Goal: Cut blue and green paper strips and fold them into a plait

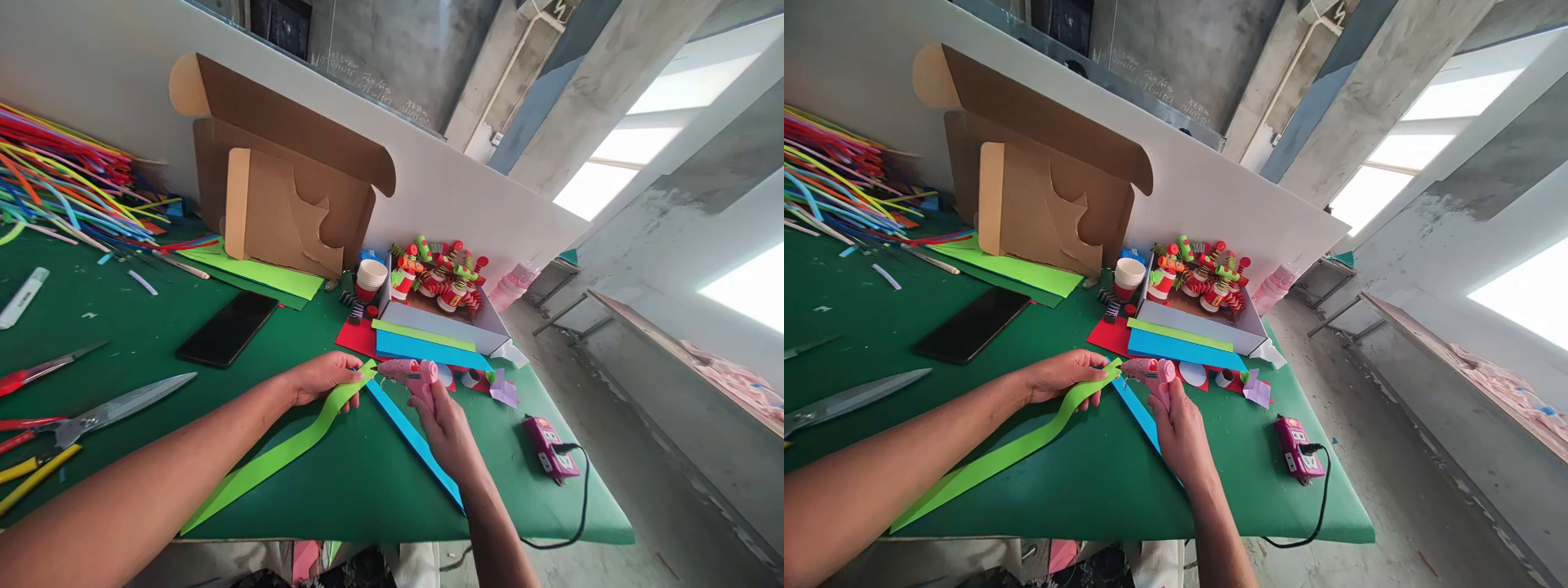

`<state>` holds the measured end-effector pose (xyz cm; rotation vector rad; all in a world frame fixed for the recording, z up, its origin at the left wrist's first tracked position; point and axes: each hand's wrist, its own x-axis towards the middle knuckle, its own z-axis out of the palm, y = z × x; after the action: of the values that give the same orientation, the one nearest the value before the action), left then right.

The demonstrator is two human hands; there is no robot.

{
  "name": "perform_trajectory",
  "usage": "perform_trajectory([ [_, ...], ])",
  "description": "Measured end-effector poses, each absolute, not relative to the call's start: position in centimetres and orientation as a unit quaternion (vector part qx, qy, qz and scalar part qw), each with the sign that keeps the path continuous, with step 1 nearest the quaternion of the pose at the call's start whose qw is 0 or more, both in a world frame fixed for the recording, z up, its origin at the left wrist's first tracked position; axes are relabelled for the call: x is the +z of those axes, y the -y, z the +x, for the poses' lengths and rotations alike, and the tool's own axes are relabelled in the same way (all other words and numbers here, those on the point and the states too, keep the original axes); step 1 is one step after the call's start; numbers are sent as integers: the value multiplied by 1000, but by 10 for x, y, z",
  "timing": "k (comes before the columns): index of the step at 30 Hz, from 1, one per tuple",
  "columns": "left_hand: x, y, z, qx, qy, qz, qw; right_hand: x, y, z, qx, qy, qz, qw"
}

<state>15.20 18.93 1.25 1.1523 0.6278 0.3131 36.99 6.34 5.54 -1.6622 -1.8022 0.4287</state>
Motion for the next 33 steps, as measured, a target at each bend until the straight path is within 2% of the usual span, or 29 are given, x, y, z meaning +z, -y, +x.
perform_trajectory([
  [33,13,-189,153,153,-291,530,782,58,-62,369,142,695,-642,292],
])
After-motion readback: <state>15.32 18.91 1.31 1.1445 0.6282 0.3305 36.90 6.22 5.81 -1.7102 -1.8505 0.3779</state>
